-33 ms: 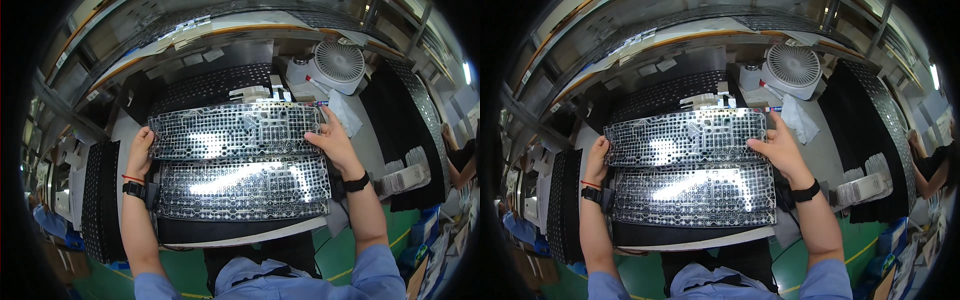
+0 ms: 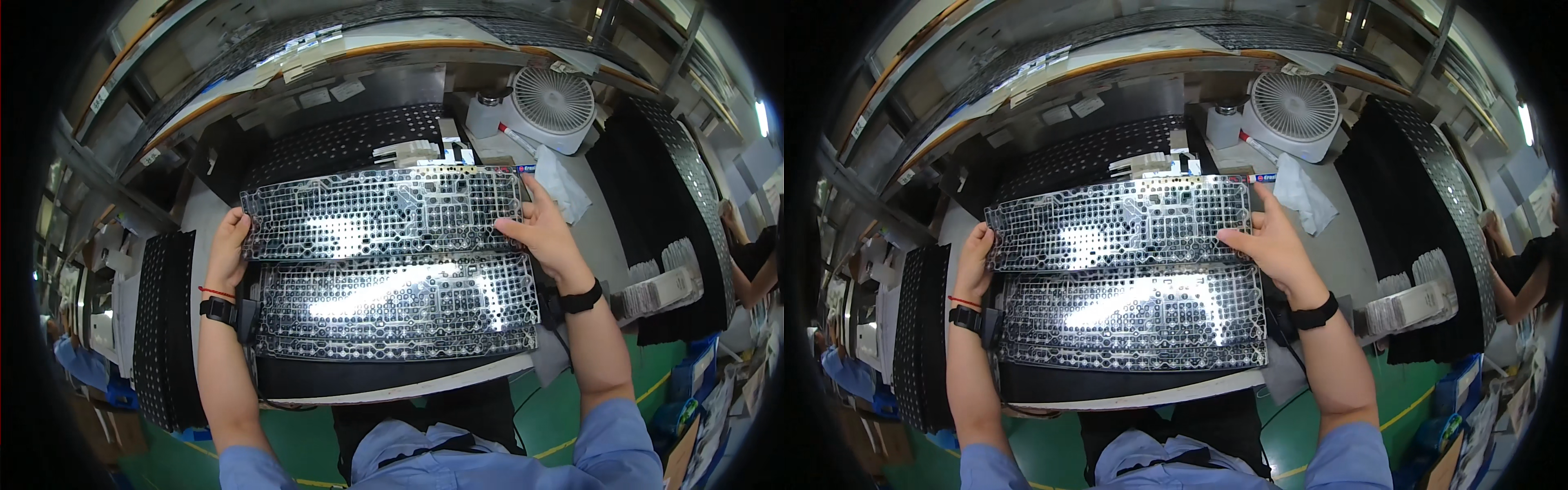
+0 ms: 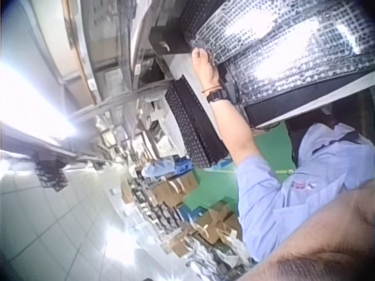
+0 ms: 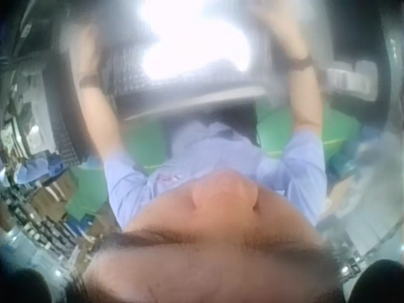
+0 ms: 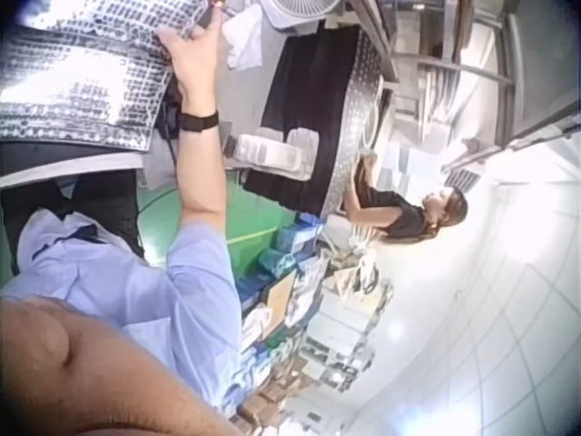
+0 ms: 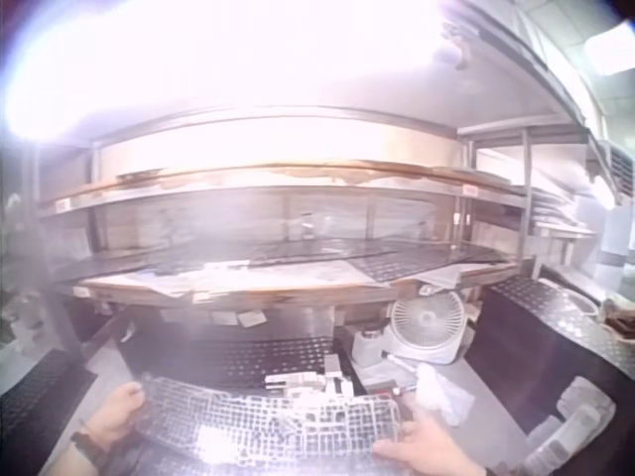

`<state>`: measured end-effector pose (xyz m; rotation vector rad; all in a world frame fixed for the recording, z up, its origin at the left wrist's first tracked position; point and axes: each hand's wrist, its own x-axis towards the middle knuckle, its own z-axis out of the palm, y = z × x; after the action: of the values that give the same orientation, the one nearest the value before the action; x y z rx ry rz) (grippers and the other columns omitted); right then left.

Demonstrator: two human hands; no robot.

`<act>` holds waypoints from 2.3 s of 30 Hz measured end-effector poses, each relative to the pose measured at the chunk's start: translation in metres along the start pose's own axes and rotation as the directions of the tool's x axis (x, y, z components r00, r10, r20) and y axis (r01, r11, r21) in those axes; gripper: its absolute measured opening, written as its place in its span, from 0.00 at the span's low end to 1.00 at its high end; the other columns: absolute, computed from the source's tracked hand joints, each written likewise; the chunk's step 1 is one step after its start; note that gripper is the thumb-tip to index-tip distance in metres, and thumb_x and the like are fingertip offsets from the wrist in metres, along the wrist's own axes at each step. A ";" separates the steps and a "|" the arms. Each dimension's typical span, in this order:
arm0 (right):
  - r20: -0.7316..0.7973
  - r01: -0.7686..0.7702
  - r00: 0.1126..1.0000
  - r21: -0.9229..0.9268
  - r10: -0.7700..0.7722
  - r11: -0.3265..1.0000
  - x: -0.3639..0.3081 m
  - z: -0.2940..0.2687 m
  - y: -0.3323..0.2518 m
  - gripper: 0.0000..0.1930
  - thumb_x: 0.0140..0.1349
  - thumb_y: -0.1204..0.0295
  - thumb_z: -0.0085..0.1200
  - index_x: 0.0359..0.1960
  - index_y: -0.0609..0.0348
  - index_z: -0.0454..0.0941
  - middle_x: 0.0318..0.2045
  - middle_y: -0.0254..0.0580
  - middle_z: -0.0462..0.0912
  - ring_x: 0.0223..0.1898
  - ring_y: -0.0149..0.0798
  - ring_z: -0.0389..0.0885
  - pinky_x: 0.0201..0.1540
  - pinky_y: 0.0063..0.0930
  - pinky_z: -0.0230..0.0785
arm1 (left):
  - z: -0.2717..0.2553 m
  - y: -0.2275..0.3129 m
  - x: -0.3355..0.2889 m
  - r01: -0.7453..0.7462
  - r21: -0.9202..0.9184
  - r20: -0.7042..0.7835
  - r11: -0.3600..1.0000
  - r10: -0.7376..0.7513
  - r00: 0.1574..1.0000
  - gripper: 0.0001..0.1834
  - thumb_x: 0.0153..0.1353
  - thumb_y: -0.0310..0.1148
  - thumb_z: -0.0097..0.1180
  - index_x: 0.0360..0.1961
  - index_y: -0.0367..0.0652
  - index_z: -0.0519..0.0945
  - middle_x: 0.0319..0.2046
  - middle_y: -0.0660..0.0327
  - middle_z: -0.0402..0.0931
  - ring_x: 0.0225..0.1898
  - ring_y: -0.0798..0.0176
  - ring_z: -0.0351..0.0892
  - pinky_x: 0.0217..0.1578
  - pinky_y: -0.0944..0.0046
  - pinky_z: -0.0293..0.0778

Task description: The recorder is assembling and inspecting keyboard panels, aligning metal and plastic layers.

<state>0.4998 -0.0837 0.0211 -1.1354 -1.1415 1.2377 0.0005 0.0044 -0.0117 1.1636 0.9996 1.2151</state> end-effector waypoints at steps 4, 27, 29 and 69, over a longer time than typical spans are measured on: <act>0.022 0.001 1.000 0.039 -0.002 0.999 0.004 0.001 0.006 0.33 0.57 0.80 0.63 0.63 0.68 0.60 0.44 0.45 0.82 0.40 0.31 0.83 0.44 0.26 0.76 | 0.000 -0.002 0.001 -0.018 -0.004 0.026 1.000 0.018 1.000 0.08 0.71 0.29 0.48 0.47 0.38 0.73 0.42 0.62 0.79 0.39 0.72 0.79 0.45 0.70 0.76; 0.029 -0.064 0.998 0.133 0.060 0.989 0.006 -0.004 0.006 0.10 0.65 0.75 0.57 0.46 0.64 0.76 0.37 0.36 0.85 0.34 0.24 0.81 0.37 0.17 0.72 | 0.000 0.000 0.000 -0.050 -0.041 -0.006 0.998 0.050 0.999 0.07 0.71 0.29 0.49 0.46 0.41 0.74 0.41 0.63 0.81 0.39 0.72 0.80 0.43 0.70 0.77; 0.060 -0.083 0.995 0.133 0.076 0.988 0.003 0.000 0.001 0.14 0.63 0.77 0.59 0.48 0.65 0.74 0.42 0.40 0.84 0.40 0.28 0.82 0.45 0.23 0.75 | 0.001 -0.001 0.001 -0.044 -0.049 0.008 0.998 0.045 0.999 0.07 0.71 0.29 0.49 0.46 0.40 0.74 0.41 0.63 0.80 0.40 0.72 0.80 0.43 0.70 0.77; 0.375 -0.050 -0.024 0.925 -0.927 0.376 -0.165 -0.012 -0.157 0.18 0.64 0.74 0.43 0.18 0.71 0.78 0.19 0.52 0.80 0.16 0.42 0.77 0.15 0.29 0.66 | -0.003 0.004 0.002 -0.061 -0.100 -0.041 0.993 0.057 0.998 0.06 0.71 0.30 0.47 0.45 0.41 0.74 0.40 0.63 0.81 0.39 0.72 0.80 0.43 0.70 0.77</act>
<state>0.5250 -0.2505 0.1741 1.1085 -1.4221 1.4442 -0.0031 0.0062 -0.0084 1.1011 0.9263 1.3242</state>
